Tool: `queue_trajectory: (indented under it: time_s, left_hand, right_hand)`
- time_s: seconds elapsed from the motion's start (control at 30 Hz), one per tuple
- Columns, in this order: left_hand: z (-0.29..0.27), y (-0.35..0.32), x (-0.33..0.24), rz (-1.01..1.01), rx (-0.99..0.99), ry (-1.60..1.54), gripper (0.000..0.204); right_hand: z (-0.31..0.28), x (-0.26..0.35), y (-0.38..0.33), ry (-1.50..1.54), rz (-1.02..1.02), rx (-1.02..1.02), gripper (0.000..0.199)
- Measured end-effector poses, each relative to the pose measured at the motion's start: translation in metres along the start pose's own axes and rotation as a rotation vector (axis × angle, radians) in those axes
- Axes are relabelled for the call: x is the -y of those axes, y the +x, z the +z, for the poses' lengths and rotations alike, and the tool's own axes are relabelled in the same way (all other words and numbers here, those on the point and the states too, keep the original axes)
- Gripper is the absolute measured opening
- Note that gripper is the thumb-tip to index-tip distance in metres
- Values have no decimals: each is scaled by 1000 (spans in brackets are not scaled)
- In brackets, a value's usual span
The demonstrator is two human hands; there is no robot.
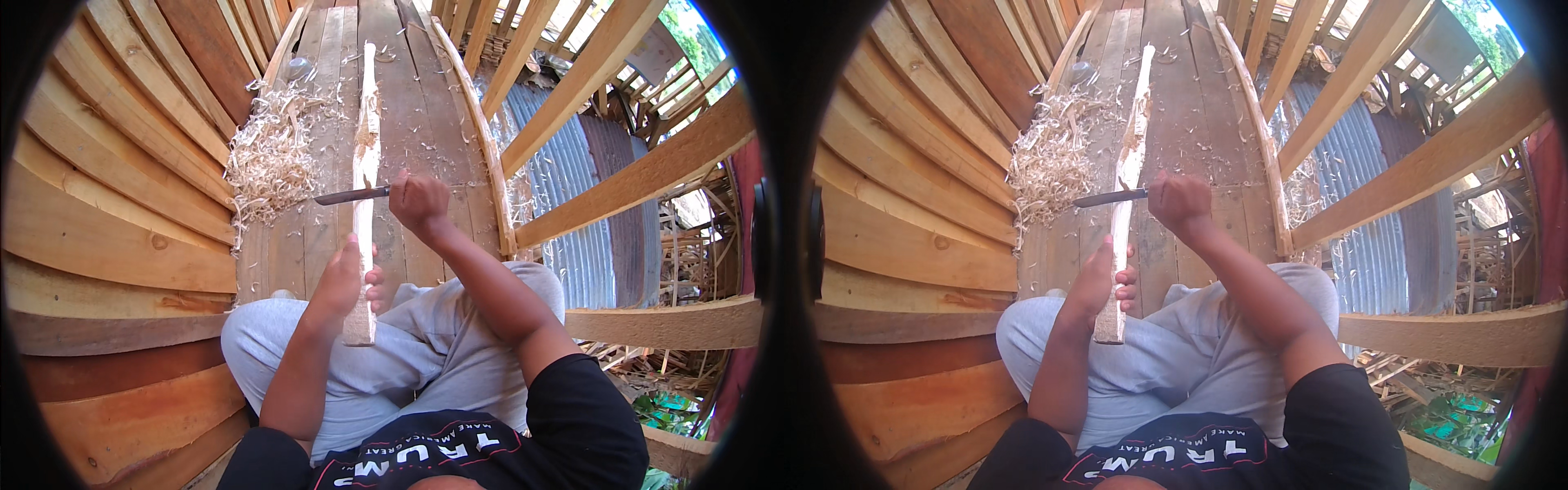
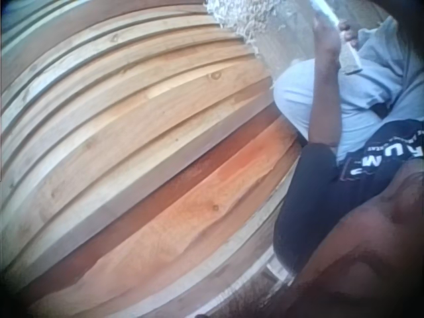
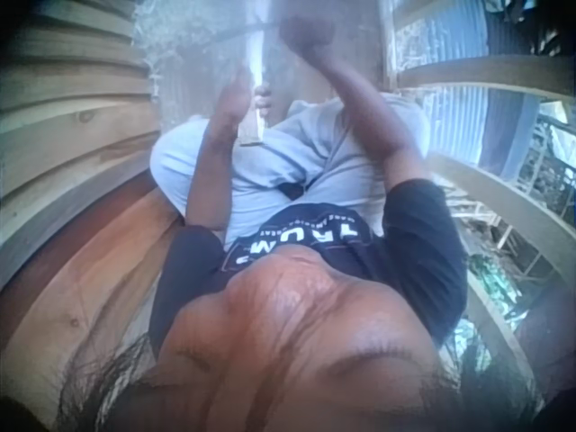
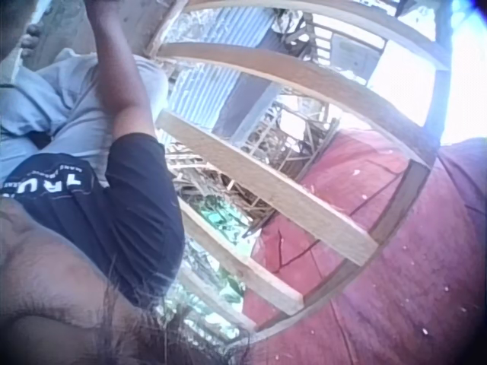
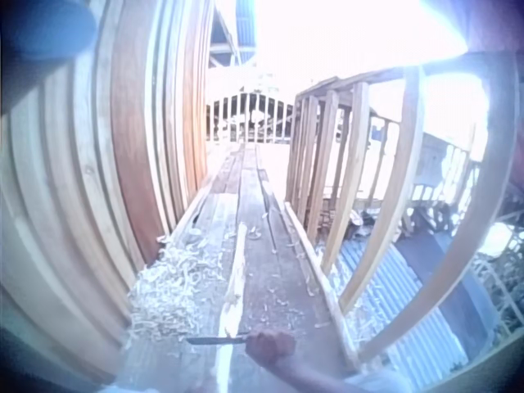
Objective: The person sits on a wooden floor and uses a knife to carve a long piece of wood, peeling away shavings and shaping the surface. The person rotates the wood and continues carving along its length.
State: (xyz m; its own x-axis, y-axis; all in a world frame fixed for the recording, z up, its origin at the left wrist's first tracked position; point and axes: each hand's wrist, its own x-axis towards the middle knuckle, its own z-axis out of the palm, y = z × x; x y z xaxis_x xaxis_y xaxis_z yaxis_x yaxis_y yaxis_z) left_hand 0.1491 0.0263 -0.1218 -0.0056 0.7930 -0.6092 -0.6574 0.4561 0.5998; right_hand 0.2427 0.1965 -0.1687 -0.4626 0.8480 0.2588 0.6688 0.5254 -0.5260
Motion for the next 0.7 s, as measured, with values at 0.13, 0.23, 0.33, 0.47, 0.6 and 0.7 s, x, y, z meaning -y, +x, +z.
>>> queue_trajectory:
  time_s: [0.13,0.23,0.33,0.47,0.6,0.7]
  left_hand:
    - [2,-4,4,41,-82,105,45]
    - [10,-1,12,88,-107,174,46]
    - [10,1,12,99,-97,185,47]
    - [11,1,9,111,-84,196,47]
    - [13,-3,5,84,-45,185,45]
    - [10,-7,-7,9,-18,134,44]
  right_hand:
    - [8,-10,3,202,171,518,44]
    - [14,-13,5,97,184,346,44]
    - [10,-5,3,-16,109,34,43]
    - [16,-12,0,-20,-36,-102,41]
    - [15,-18,7,-6,-186,-364,43]
    - [11,-23,17,-6,-250,-342,47]
